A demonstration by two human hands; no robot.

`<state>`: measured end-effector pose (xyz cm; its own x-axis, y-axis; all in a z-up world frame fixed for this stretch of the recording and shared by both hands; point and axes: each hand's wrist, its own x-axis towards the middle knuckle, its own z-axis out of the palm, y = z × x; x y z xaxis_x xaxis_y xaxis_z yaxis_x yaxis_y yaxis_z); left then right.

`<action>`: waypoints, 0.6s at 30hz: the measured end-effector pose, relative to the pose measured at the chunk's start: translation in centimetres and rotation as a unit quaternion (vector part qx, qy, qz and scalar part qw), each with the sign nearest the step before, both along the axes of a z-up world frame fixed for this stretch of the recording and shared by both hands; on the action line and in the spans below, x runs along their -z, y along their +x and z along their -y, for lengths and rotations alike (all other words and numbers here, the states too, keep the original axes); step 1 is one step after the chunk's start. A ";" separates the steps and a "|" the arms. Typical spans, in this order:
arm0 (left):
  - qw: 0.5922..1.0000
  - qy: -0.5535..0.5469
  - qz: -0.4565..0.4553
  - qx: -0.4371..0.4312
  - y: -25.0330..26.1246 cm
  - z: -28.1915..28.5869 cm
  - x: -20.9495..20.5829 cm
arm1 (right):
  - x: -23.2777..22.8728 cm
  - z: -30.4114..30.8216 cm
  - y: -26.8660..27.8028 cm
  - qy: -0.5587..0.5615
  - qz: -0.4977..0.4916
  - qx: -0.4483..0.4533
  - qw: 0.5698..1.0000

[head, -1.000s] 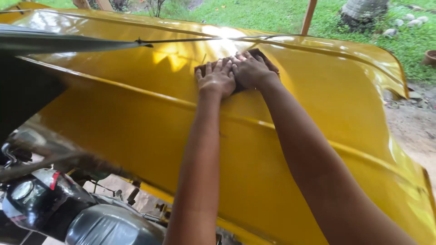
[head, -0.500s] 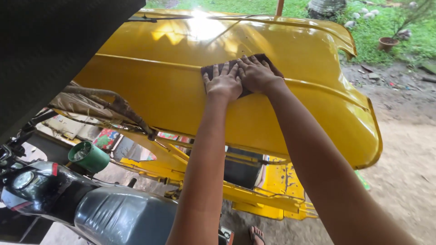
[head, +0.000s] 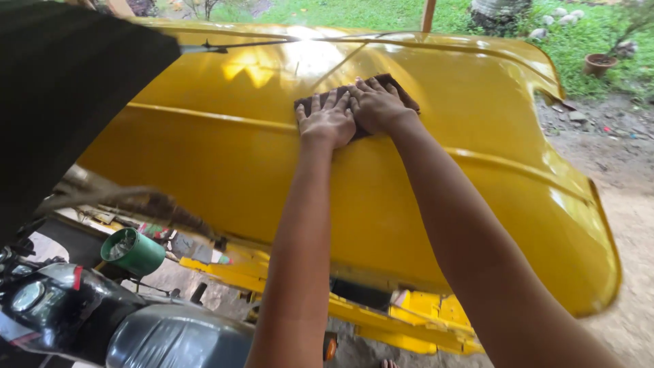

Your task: Sanding the yellow roof of a tricycle using a piece of sandpaper.

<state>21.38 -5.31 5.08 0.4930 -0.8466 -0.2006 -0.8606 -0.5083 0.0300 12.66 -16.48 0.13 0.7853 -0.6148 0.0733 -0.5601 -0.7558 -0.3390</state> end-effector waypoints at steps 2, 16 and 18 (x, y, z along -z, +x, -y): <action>1.000 -0.006 0.006 -0.005 2.3 2.6 0.6 | -0.3 2.3 2.2 0.001 -0.006 -0.004 1.000; 0.998 -0.023 -0.009 -0.055 10.5 15.5 0.4 | 2.3 17.3 12.8 -0.142 -0.030 -0.093 0.985; 0.998 -0.020 -0.003 -0.055 10.4 15.7 0.3 | -1.1 14.9 11.2 0.039 -0.014 -0.004 0.999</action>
